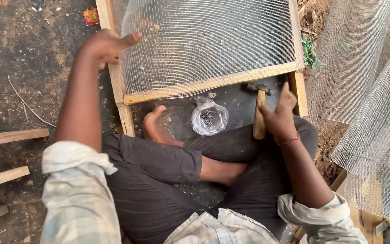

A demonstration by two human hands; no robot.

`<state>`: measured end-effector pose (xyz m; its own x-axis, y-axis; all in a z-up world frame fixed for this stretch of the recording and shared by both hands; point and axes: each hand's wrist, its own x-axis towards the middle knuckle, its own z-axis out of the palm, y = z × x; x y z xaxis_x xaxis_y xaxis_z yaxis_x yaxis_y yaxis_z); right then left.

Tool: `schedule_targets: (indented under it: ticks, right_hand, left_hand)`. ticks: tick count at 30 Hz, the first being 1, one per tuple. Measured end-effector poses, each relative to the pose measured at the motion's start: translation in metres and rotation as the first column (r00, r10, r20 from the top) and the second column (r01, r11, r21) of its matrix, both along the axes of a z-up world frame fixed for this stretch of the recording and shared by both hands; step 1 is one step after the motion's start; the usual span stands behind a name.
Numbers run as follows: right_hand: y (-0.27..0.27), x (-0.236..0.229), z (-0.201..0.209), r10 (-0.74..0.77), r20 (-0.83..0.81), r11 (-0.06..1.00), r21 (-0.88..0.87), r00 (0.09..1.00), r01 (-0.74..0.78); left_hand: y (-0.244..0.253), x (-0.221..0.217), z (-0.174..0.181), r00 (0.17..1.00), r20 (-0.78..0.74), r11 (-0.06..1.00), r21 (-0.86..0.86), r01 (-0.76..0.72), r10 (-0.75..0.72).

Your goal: Nailing wire mesh onto a wooden frame using a hammer and small nails to create a screen.

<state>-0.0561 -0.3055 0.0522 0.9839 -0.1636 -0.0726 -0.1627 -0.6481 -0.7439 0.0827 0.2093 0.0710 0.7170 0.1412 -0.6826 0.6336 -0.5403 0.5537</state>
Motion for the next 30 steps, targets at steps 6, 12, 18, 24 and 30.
schedule_targets:
  ticks: [6, 12, 18, 24, 30]
  right_hand:
    - [0.091, 0.021, 0.064, 0.539, 0.128, 0.818, -0.314, 0.832, -0.482]
    - [0.126, 0.067, -0.006, 0.87, 0.089, 0.418, -0.656, 0.485, -0.629]
    - [0.13, 0.083, -0.006, 0.836, 0.101, 0.486, -0.592, 0.539, -0.643]
    - [0.13, 0.082, -0.016, 0.763, 0.13, 0.625, -0.399, 0.633, -0.671]
    - [0.132, 0.08, -0.02, 0.748, 0.089, 0.62, -0.45, 0.658, -0.643]
  left_hand:
    - [0.029, -0.031, 0.033, 0.994, 0.106, 0.964, 0.26, -0.061, 0.034]
    - [0.036, -0.05, -0.051, 0.894, 0.41, 0.903, 0.293, -0.315, 0.179]
    - [0.037, -0.063, -0.064, 0.907, 0.373, 0.855, 0.387, -0.345, 0.197]
    - [0.024, -0.081, -0.054, 0.914, 0.386, 0.837, 0.452, -0.309, 0.128]
    - [-0.065, -0.093, -0.078, 0.077, 0.524, 0.508, 0.764, 0.398, -0.848]
